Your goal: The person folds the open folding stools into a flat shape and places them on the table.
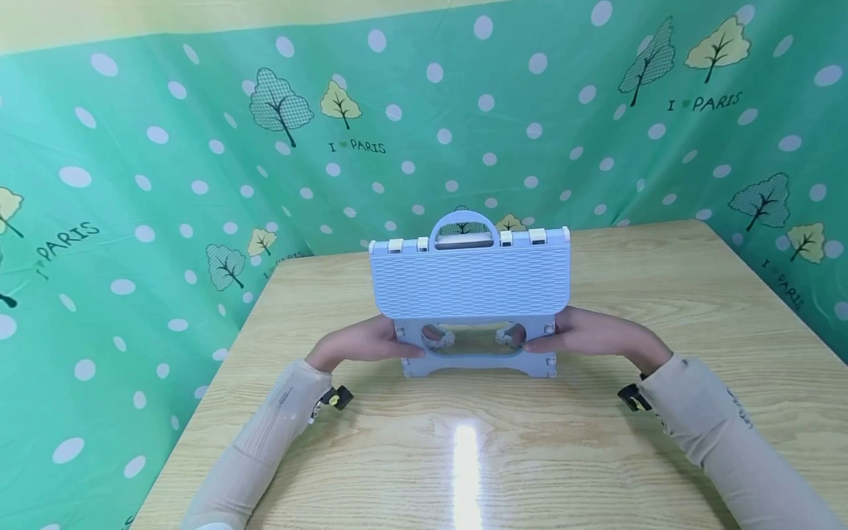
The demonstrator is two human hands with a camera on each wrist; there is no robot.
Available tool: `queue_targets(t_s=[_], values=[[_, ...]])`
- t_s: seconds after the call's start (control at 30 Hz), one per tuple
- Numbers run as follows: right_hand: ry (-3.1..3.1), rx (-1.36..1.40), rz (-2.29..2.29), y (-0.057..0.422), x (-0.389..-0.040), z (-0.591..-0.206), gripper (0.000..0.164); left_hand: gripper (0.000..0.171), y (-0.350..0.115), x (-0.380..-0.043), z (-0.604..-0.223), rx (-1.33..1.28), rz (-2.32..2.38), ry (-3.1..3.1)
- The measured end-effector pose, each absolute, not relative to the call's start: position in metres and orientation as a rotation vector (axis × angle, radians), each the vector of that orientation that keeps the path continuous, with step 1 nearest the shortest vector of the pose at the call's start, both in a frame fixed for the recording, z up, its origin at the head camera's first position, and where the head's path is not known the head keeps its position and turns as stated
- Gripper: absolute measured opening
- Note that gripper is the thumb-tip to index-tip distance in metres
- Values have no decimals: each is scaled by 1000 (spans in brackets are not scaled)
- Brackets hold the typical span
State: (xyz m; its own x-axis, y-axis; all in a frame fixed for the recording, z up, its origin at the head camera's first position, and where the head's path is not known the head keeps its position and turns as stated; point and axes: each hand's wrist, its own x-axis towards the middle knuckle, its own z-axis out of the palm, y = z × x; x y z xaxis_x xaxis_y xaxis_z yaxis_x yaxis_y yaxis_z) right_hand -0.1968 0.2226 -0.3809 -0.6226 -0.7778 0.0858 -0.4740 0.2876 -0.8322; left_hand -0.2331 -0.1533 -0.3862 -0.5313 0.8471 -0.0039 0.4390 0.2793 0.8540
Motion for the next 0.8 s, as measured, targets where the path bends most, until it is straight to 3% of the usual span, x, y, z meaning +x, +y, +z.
queue_targets(t_s=[0.8], values=[[2206,-1172,-1272,224,-200,-384,53,86,-154,-234,-387,1146,1183,2066]])
